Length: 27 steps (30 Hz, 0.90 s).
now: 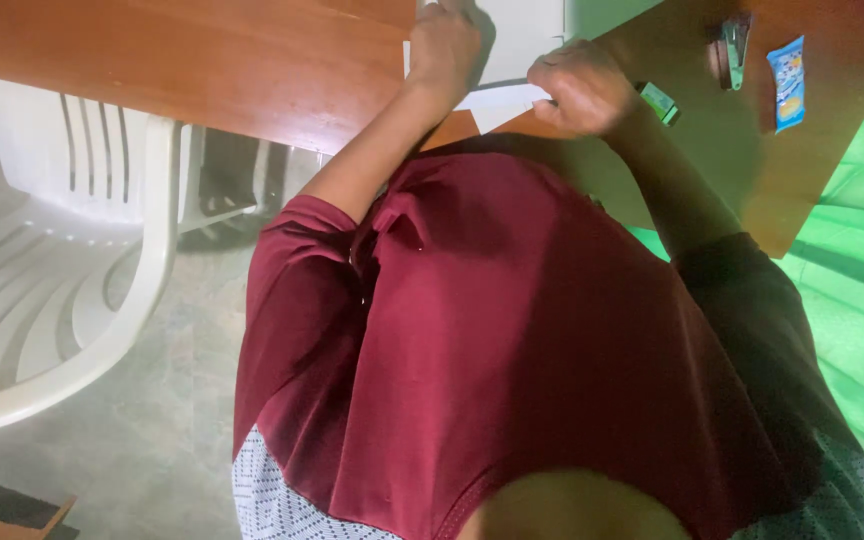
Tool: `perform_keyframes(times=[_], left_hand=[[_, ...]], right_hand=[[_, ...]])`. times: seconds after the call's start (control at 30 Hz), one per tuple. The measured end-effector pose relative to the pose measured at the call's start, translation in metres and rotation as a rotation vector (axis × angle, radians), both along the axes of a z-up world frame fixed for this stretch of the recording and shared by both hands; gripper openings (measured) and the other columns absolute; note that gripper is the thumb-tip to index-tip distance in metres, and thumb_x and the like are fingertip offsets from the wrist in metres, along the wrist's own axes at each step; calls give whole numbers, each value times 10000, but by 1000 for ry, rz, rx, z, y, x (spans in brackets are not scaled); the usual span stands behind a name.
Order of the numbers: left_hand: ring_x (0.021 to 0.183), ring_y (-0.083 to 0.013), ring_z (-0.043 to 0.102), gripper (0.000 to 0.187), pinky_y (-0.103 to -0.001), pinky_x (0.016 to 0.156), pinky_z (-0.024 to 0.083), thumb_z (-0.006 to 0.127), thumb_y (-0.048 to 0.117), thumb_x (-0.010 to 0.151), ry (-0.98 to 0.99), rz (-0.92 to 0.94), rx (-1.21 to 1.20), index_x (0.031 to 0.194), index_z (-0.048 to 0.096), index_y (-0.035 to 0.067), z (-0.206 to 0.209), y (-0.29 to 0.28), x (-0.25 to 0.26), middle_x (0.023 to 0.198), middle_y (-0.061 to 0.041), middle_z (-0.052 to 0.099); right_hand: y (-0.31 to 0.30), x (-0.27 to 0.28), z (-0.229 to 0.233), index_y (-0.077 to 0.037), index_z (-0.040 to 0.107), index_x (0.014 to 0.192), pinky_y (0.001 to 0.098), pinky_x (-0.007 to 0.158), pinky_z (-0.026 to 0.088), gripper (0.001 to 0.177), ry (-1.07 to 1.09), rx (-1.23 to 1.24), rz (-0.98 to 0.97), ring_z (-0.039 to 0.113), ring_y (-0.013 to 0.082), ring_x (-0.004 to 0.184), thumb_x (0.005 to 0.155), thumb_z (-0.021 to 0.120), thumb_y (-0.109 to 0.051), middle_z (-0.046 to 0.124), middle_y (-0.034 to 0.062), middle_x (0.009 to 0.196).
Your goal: The person assembles a white paper box by hand on a wooden table, folding along the pre-scored lines and securing the corner tabs using a stapler.
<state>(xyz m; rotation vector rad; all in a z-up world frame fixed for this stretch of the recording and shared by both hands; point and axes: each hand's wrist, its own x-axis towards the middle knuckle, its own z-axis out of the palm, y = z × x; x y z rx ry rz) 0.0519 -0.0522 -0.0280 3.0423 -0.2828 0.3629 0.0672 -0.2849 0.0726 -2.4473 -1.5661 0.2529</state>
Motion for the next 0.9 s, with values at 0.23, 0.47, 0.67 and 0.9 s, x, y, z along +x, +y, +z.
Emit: perform_keyframes(times=[0.23, 0.47, 0.67, 0.9], left_hand=[[741, -300, 707, 191, -391, 531, 541, 694, 125, 677, 307, 121, -231, 844, 744, 47, -13, 31, 4, 859, -164, 722], [781, -310, 688, 212, -408, 578, 520, 691, 149, 701, 655, -43, -390, 882, 729, 46, -5, 9, 32, 893, -170, 709], [815, -318, 672, 232, -422, 619, 501, 687, 170, 721, 880, -133, -361, 914, 716, 45, 5, 16, 48, 922, -175, 698], [855, -328, 653, 257, -439, 667, 480, 684, 194, 745, 1056, -153, -335, 952, 700, 43, 0, 28, 62, 956, -180, 685]], right_hand=[[-2, -6, -9, -9, 733, 1024, 424, 711, 541, 235, 91, -19, -3, 692, 298, 752, 881, 744, -196, 709, 155, 871], [-2, -4, -3, -21, 764, 1020, 429, 636, 530, 209, 178, -77, -54, 666, 295, 628, 890, 735, -181, 688, 153, 741], [-17, -13, -10, -45, 766, 983, 453, 698, 522, 218, 135, 53, -88, 674, 326, 721, 819, 746, -186, 702, 137, 789], [-33, 13, -62, -62, 801, 1011, 401, 669, 489, 211, 25, 396, -28, 651, 279, 709, 864, 821, -212, 707, 107, 783]])
